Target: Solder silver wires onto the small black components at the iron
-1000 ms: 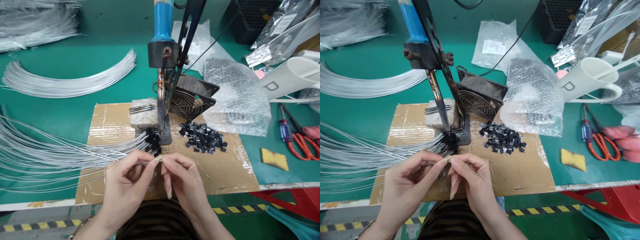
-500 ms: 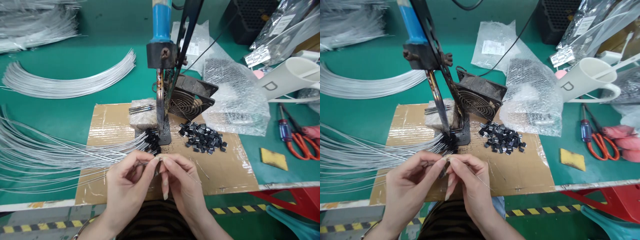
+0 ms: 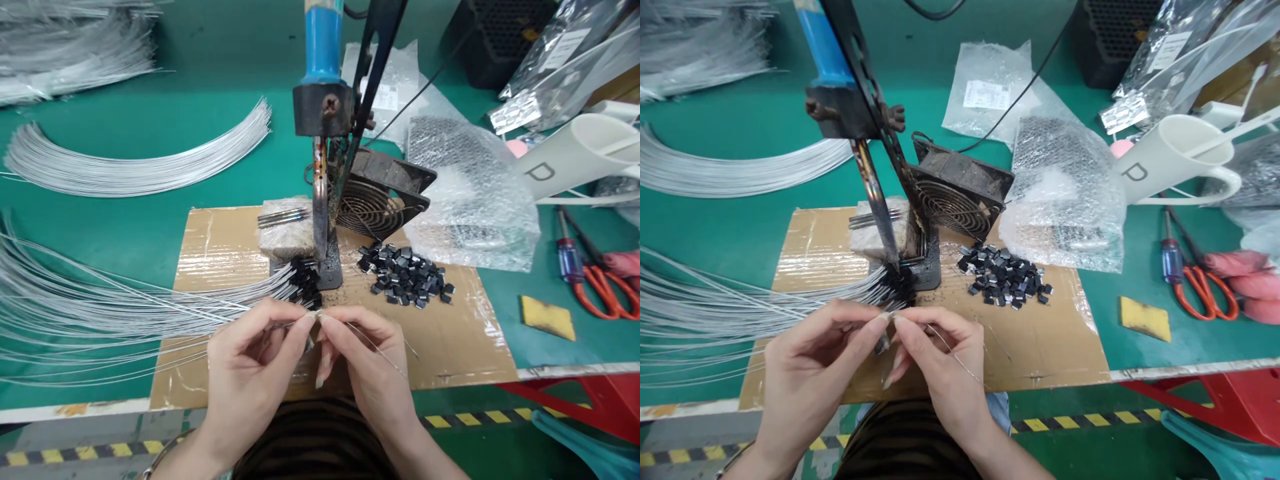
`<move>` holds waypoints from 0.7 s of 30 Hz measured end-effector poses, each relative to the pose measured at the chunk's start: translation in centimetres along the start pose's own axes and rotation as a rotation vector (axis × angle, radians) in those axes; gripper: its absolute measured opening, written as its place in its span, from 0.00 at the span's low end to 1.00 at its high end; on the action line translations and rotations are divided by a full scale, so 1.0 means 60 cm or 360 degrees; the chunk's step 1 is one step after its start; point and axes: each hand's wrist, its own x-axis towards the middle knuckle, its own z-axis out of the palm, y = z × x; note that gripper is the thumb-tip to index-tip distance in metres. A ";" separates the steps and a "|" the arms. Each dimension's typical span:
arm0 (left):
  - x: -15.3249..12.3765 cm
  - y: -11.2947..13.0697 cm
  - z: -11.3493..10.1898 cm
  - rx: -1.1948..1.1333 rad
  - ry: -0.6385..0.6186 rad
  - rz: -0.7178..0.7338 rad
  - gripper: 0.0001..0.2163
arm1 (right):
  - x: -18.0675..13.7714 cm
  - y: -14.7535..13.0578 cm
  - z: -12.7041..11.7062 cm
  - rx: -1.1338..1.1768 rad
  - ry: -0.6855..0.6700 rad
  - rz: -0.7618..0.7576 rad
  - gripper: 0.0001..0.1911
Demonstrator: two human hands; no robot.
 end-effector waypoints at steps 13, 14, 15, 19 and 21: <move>-0.004 -0.008 -0.002 0.0089 -0.0018 0.0036 0.04 | -0.001 -0.004 -0.006 -0.0018 -0.0010 -0.0012 0.04; -0.005 -0.008 -0.002 0.0098 -0.0033 0.0035 0.04 | -0.001 -0.005 -0.008 -0.0025 -0.0023 -0.0001 0.04; -0.005 -0.009 -0.003 0.0104 -0.0047 0.0033 0.04 | 0.000 -0.006 -0.009 -0.0029 -0.0036 0.0012 0.04; -0.004 -0.010 -0.006 0.0121 -0.0109 0.0047 0.05 | 0.004 -0.013 -0.019 -0.0015 -0.0096 0.0111 0.05; -0.004 -0.010 -0.008 0.0137 -0.0138 0.0067 0.04 | 0.008 -0.019 -0.023 0.0015 -0.0133 0.0203 0.07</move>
